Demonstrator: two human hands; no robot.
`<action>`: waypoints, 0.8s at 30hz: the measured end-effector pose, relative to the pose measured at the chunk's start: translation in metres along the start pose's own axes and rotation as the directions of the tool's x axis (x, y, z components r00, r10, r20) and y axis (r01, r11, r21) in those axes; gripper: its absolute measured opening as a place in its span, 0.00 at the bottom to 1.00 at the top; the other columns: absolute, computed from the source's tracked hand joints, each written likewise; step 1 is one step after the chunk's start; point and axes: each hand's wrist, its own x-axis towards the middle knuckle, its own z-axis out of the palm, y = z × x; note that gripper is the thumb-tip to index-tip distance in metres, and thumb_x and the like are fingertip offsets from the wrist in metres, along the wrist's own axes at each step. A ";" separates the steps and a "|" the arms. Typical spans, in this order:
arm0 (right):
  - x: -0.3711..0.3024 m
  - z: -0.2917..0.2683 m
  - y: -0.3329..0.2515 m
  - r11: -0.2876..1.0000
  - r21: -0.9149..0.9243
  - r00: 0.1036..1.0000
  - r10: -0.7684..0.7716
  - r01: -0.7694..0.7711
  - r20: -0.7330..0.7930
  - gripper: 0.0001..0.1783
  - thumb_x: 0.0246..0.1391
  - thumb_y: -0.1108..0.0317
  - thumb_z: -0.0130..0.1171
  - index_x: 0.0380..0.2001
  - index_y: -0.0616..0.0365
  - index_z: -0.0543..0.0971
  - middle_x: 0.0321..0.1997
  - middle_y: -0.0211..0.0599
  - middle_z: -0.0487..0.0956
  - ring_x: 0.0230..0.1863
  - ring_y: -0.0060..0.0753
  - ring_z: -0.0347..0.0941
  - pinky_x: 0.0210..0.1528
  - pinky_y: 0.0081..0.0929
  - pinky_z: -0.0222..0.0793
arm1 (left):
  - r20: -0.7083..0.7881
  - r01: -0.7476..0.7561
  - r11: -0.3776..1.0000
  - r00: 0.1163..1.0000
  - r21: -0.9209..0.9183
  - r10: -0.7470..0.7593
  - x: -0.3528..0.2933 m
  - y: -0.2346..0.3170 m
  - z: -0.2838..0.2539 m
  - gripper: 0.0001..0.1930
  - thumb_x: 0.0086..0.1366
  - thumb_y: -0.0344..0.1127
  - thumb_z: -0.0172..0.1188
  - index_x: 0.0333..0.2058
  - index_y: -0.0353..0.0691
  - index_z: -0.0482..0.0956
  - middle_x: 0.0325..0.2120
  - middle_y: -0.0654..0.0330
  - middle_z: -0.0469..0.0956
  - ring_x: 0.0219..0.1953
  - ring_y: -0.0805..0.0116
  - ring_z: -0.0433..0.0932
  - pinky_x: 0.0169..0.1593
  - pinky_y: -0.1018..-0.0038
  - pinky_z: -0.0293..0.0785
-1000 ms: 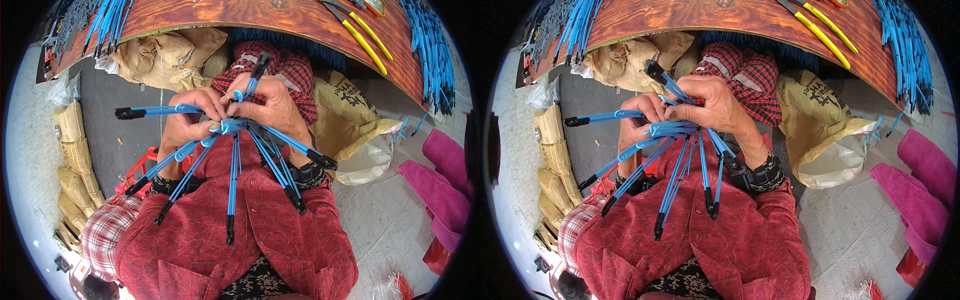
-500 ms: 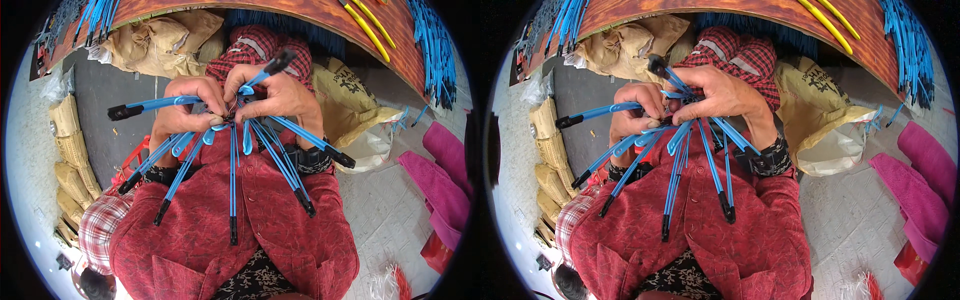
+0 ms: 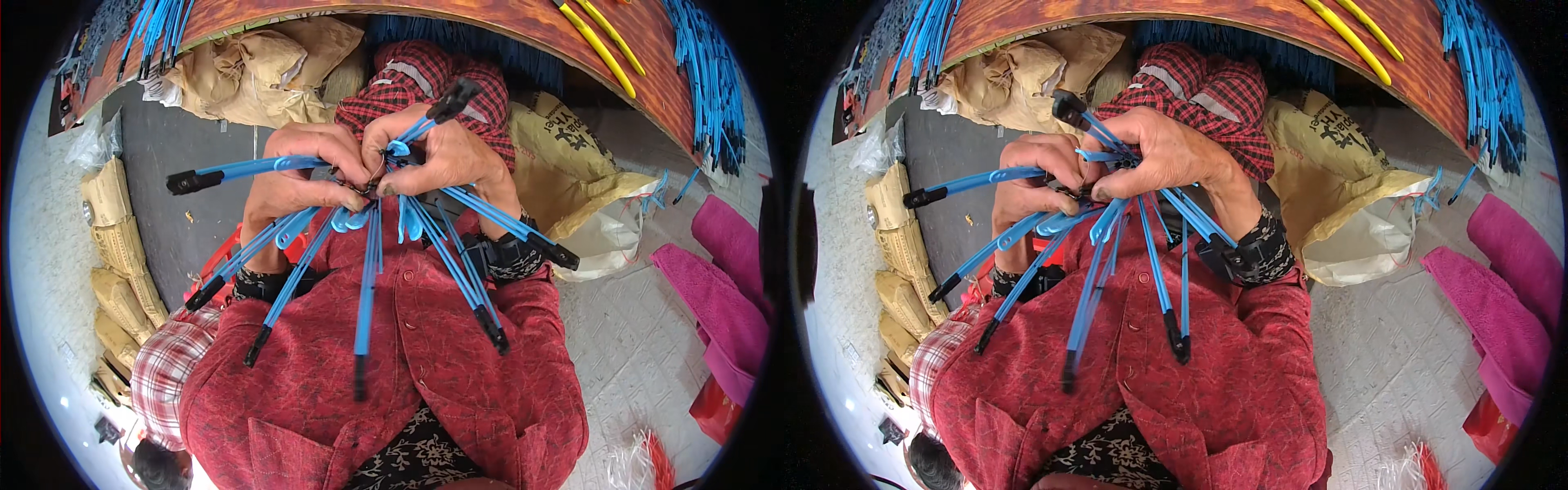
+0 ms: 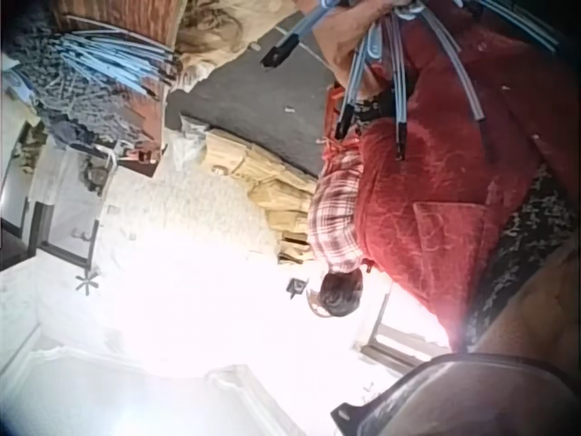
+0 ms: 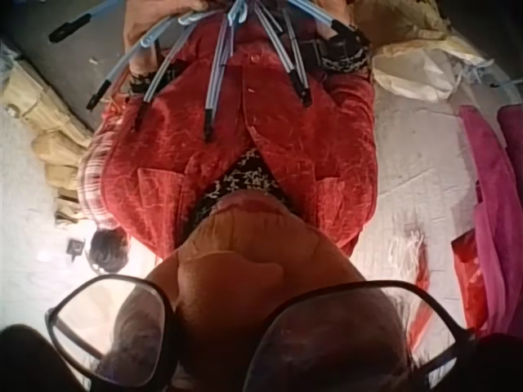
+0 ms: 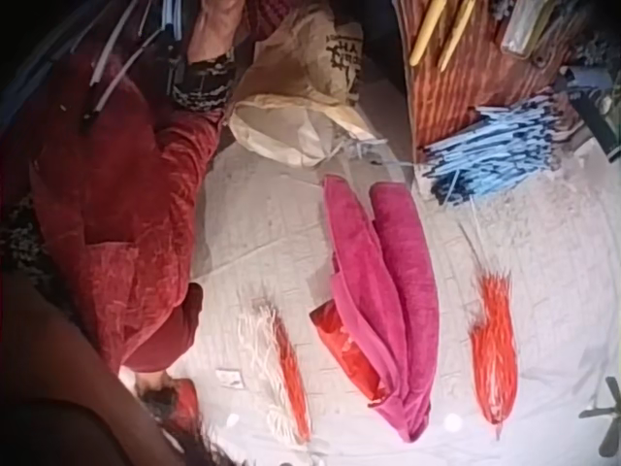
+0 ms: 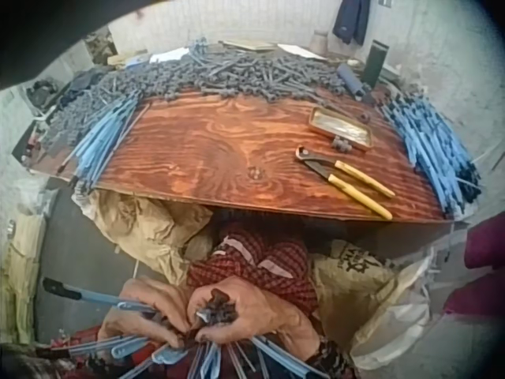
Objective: Assembling blue plastic rods with black tips and trimming them using cutters at a workstation.
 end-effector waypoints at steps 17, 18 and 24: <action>0.002 -0.006 -0.005 1.000 -0.018 0.998 0.023 -0.021 0.063 0.12 0.48 0.70 0.74 0.36 0.61 0.84 0.29 0.30 0.83 0.32 0.20 0.77 0.35 0.22 0.72 | 0.047 -0.033 0.998 0.998 0.044 0.031 0.003 -0.002 -0.001 0.12 0.44 0.25 0.79 0.28 0.38 0.86 0.28 0.57 0.84 0.32 0.65 0.83 0.37 0.72 0.78; 0.002 -0.006 -0.005 0.998 -0.061 0.996 -0.016 0.021 0.084 0.12 0.48 0.69 0.74 0.35 0.61 0.84 0.29 0.30 0.83 0.32 0.20 0.77 0.34 0.23 0.71 | 0.065 -0.040 0.997 0.997 0.065 0.036 0.004 0.000 -0.001 0.12 0.43 0.25 0.79 0.28 0.38 0.86 0.28 0.58 0.84 0.32 0.65 0.83 0.37 0.72 0.78; 0.001 -0.006 -0.011 0.997 -0.060 0.998 0.052 -0.050 0.029 0.11 0.49 0.66 0.72 0.31 0.61 0.82 0.26 0.28 0.80 0.29 0.20 0.74 0.33 0.23 0.69 | 0.042 -0.011 0.978 0.999 0.208 0.003 0.008 0.005 0.001 0.13 0.41 0.26 0.80 0.28 0.38 0.86 0.26 0.59 0.83 0.30 0.67 0.82 0.33 0.73 0.76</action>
